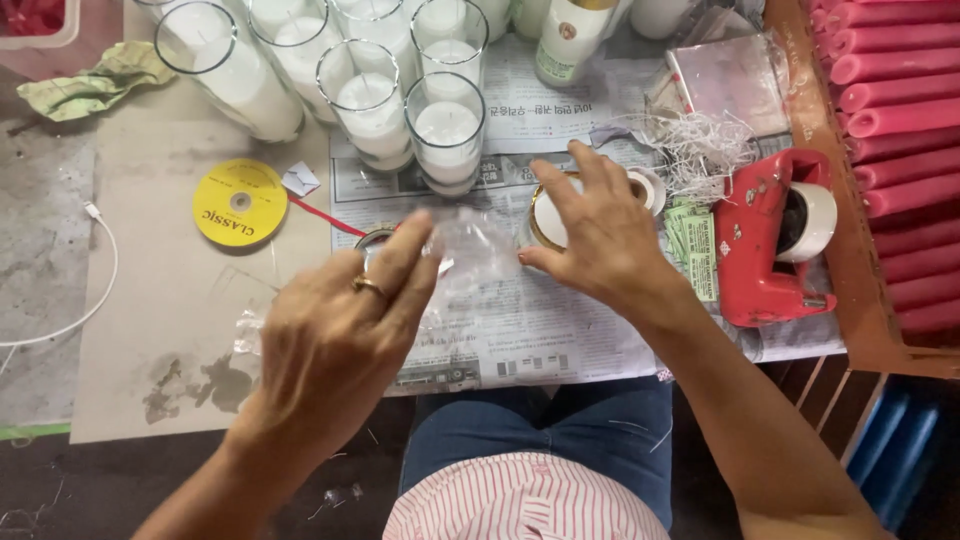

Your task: Wrapping glass candles in plastic sleeves and securing them with decorative gold bands or ribbons.

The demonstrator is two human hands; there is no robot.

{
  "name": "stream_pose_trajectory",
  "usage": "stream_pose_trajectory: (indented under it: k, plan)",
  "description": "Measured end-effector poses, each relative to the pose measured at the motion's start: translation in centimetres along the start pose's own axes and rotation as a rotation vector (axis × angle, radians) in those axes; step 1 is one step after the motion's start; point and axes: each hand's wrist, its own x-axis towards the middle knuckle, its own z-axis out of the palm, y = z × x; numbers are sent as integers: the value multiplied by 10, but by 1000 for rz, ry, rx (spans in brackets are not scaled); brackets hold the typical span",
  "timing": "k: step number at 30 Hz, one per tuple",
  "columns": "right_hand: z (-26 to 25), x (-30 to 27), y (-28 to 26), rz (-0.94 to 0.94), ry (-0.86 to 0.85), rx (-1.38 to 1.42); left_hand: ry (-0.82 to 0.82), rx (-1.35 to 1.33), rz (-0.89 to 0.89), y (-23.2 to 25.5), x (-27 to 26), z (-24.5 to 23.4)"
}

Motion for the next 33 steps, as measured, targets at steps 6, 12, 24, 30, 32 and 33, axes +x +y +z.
stream_pose_trajectory:
  k: [6,12,24,30,32,33]
  plan:
    - [26,-16,31,-77,338,223,68,-29,6,19,15,4]
    - [73,-88,95,247,702,911,-344,-387,-100,90,-12,143]
    - [134,-120,47,201,902,1130,-537,-1432,-658,130,-33,274]
    - [131,-135,58,99,802,732,-555,-1401,-518,96,-6,205]
    - [110,-129,52,66,783,651,-516,-1379,-469,93,-4,204]
    - [101,-128,48,36,757,575,-485,-1356,-426,91,-6,202]
